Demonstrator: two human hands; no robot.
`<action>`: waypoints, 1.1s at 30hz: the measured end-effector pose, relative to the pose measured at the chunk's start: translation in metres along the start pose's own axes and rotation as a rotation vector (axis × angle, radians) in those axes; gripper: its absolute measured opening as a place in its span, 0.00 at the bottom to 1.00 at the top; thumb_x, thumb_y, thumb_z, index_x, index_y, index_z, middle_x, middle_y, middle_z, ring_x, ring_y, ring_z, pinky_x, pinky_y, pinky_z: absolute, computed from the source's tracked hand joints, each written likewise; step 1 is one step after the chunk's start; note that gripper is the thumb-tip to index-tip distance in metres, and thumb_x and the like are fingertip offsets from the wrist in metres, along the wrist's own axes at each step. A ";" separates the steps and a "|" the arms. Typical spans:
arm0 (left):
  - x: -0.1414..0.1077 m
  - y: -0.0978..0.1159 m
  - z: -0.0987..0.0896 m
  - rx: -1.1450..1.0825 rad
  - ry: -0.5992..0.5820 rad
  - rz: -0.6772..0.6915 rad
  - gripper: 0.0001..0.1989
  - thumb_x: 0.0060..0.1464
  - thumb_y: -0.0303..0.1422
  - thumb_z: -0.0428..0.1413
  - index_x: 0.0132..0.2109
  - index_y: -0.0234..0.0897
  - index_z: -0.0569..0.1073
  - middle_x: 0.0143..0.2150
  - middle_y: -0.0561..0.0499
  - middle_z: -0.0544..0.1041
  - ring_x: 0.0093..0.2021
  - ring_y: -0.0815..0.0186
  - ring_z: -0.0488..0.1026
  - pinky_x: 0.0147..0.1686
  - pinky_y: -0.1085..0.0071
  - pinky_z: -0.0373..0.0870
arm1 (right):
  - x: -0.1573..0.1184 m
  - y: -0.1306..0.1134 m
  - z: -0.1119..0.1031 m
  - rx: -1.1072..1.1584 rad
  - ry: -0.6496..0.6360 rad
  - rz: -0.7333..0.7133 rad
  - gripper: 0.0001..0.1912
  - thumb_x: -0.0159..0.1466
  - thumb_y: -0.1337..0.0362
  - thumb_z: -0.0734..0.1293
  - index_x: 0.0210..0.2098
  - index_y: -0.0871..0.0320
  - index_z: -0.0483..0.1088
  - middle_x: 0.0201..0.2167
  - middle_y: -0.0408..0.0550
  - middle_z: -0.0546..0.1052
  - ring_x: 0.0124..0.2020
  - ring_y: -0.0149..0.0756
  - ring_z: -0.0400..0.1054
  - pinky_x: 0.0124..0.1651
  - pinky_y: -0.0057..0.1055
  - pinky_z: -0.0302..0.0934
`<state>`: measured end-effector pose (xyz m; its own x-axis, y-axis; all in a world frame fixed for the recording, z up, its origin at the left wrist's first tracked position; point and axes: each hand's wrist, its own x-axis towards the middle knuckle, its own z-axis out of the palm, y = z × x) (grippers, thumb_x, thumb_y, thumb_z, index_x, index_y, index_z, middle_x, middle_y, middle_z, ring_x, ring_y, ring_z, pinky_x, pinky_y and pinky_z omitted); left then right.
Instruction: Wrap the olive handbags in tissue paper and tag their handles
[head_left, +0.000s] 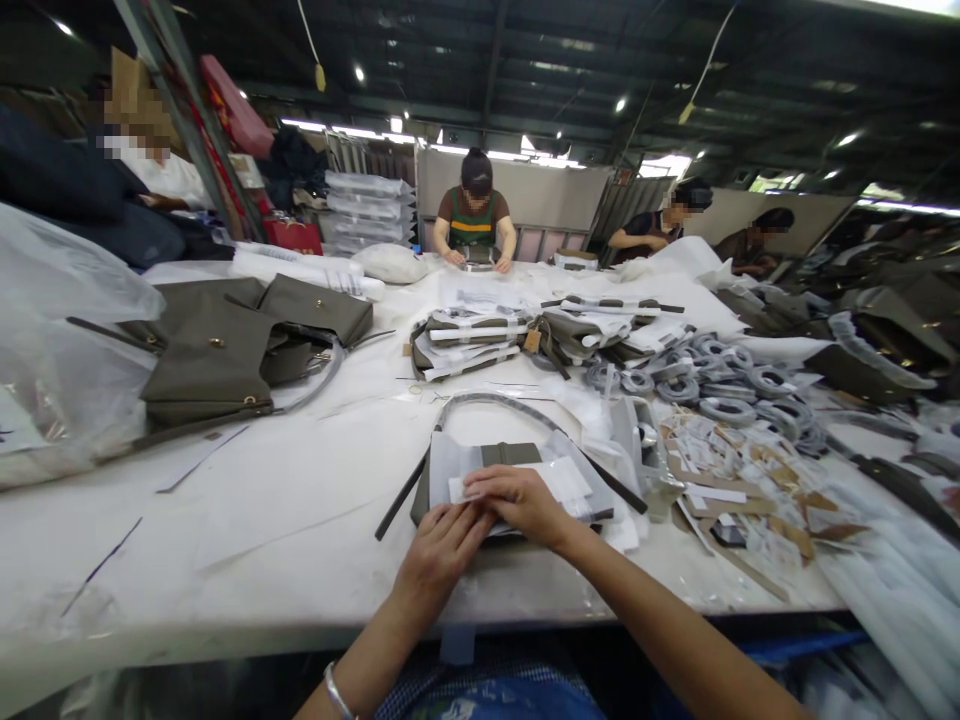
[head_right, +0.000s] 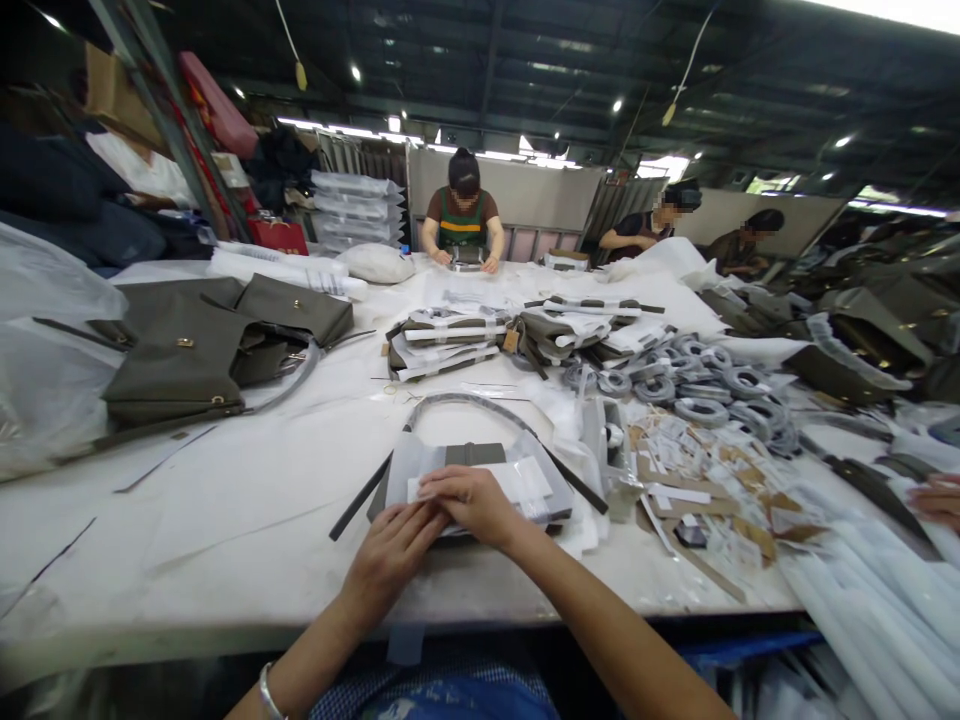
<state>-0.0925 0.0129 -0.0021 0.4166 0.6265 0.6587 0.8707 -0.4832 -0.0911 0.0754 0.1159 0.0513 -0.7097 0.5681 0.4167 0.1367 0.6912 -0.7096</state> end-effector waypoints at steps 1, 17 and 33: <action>-0.001 0.000 0.000 -0.013 0.002 -0.007 0.19 0.68 0.26 0.44 0.62 0.34 0.67 0.57 0.43 0.76 0.55 0.60 0.73 0.54 0.60 0.66 | -0.005 0.000 0.002 -0.039 0.002 -0.025 0.14 0.64 0.73 0.64 0.43 0.53 0.79 0.45 0.48 0.81 0.46 0.34 0.76 0.52 0.30 0.69; -0.012 0.004 0.007 -0.187 0.154 -0.223 0.18 0.66 0.37 0.49 0.58 0.33 0.67 0.53 0.37 0.76 0.55 0.57 0.73 0.52 0.59 0.71 | -0.047 -0.013 0.027 -0.144 0.251 -0.226 0.16 0.66 0.75 0.63 0.47 0.53 0.76 0.43 0.46 0.82 0.47 0.34 0.76 0.58 0.37 0.69; -0.008 0.000 0.001 -0.072 0.042 -0.075 0.21 0.68 0.25 0.41 0.63 0.33 0.66 0.61 0.45 0.72 0.63 0.60 0.65 0.58 0.60 0.64 | 0.047 0.035 -0.010 -0.685 -0.346 0.156 0.16 0.71 0.64 0.60 0.54 0.62 0.72 0.55 0.58 0.75 0.58 0.43 0.68 0.62 0.44 0.59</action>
<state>-0.0956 0.0090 -0.0080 0.3382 0.6376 0.6922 0.8776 -0.4793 0.0126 0.0534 0.1710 0.0521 -0.8070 0.5874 0.0606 0.5685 0.8006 -0.1893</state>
